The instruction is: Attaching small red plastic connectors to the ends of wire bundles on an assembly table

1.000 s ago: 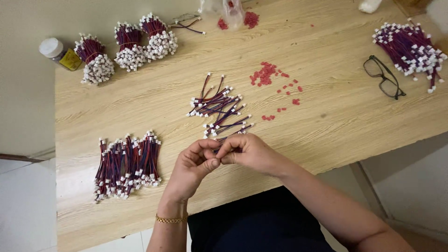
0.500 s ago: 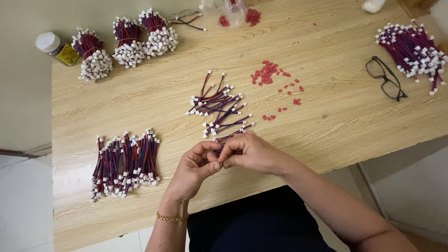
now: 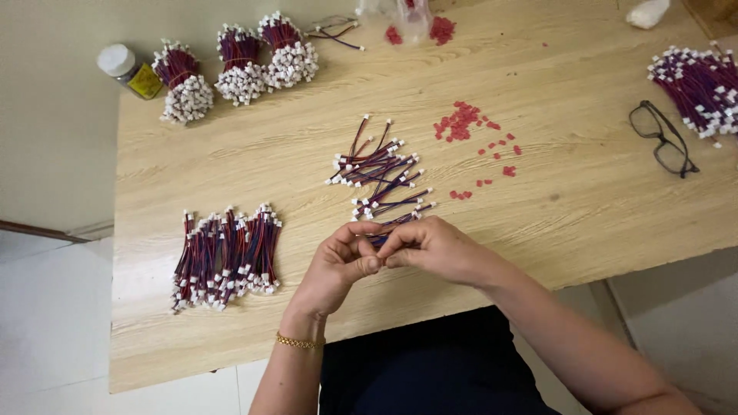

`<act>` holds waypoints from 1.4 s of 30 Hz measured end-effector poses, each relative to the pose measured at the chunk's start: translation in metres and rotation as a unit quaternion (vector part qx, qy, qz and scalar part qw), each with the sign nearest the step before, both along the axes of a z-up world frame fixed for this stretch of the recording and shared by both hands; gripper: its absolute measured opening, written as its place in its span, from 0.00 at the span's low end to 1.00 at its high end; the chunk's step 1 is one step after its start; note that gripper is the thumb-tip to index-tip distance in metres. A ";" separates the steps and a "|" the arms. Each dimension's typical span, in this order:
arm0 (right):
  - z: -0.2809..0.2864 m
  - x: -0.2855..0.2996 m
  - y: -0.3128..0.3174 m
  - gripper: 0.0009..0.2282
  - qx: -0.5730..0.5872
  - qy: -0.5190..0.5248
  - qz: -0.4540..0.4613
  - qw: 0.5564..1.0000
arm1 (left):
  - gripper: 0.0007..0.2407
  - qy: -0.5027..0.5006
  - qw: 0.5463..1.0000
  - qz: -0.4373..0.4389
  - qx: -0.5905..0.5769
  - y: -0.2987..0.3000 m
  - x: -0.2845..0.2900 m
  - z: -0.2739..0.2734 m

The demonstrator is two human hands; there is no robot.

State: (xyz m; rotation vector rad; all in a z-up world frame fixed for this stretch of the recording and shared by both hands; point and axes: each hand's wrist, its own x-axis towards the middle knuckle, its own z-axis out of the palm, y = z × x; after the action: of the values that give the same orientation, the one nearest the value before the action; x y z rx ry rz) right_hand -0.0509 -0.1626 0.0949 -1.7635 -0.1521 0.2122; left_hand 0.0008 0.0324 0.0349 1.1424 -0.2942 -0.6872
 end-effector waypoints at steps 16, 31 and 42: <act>-0.027 -0.013 0.011 0.02 -0.228 -0.116 -0.066 0.965 | 0.20 -0.013 0.997 0.029 0.065 0.002 -0.012 -0.012; -0.094 0.021 -0.139 0.09 -0.484 0.017 -0.260 0.835 | 0.06 -0.351 0.802 0.126 0.467 -0.018 0.048 -0.022; -0.091 0.022 -0.130 0.08 -0.516 0.043 -0.236 0.822 | 0.07 -0.477 0.709 0.112 0.507 -0.041 0.076 -0.062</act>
State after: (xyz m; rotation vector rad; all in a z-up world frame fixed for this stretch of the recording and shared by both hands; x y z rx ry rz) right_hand -0.0292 -0.2922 0.0044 -2.7913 0.5831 -0.0132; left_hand 0.0764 -0.0083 -0.0275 2.5394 -0.6688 0.1218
